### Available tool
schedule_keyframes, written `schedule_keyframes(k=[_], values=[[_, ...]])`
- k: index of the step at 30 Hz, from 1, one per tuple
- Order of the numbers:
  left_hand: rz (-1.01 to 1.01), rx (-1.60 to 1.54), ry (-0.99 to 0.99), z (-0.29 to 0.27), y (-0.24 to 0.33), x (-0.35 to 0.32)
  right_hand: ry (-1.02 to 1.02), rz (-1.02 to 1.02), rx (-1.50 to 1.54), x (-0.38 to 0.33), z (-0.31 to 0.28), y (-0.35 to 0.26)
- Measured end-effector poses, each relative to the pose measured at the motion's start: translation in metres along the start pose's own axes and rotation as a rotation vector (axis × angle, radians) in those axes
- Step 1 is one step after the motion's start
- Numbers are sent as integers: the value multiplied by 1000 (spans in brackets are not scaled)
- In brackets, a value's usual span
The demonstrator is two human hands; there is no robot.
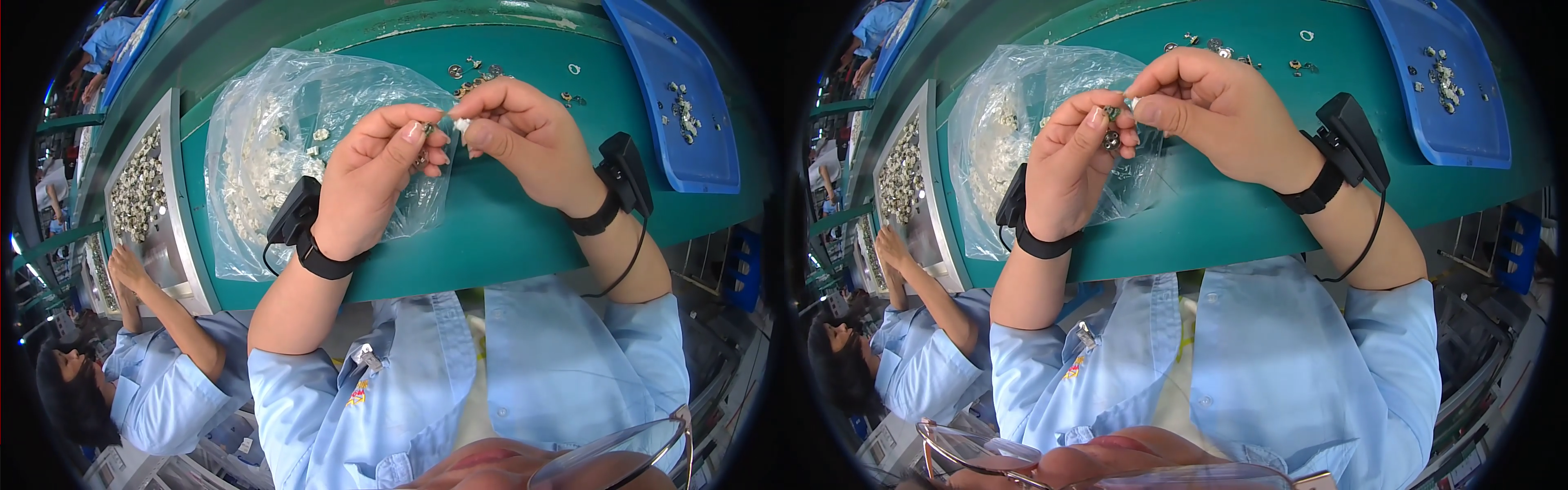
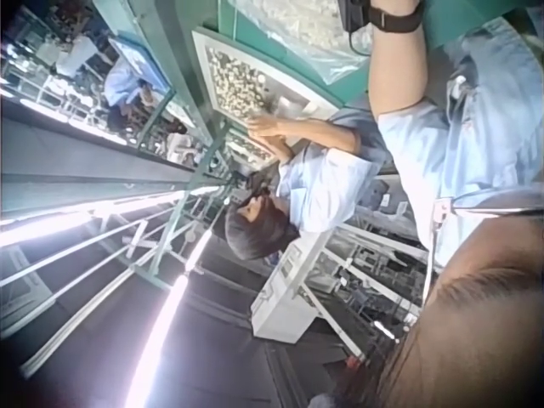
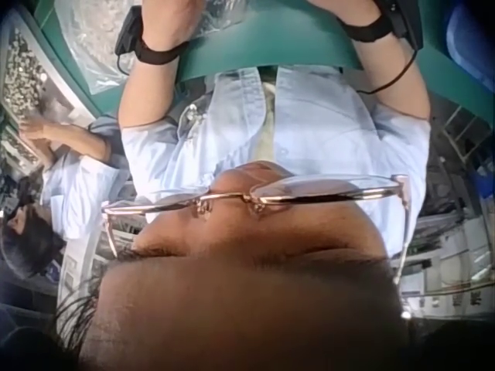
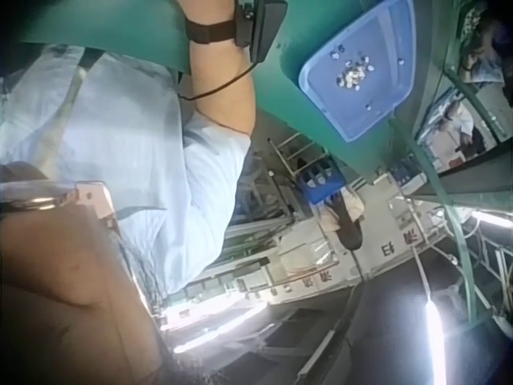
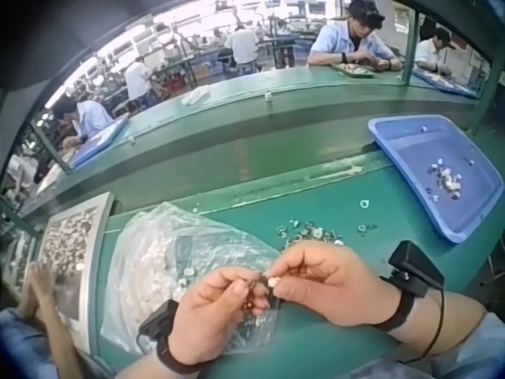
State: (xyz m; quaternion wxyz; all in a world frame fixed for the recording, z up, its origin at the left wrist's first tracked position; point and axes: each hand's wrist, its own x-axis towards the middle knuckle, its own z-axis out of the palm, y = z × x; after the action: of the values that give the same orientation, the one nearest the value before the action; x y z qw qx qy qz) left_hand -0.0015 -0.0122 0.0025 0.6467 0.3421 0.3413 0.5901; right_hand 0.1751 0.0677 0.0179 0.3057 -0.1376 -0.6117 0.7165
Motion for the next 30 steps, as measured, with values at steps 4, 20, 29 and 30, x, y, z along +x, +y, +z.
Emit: schedule_keyframes(k=[4, 20, 29, 30], values=[[2, 3, -30, 4, 2, -1, -7, -101, -18, 0, 0, 5], [10, -85, -79, -1, -5, 0, 97, -127, -282, -3, 3, 2], [186, 164, -27, 6, -6, -7, 113, -358, -664, -3, 8, -1], [185, 164, -29, 7, -5, -7, 108, -355, -635, -3, 7, 0]])
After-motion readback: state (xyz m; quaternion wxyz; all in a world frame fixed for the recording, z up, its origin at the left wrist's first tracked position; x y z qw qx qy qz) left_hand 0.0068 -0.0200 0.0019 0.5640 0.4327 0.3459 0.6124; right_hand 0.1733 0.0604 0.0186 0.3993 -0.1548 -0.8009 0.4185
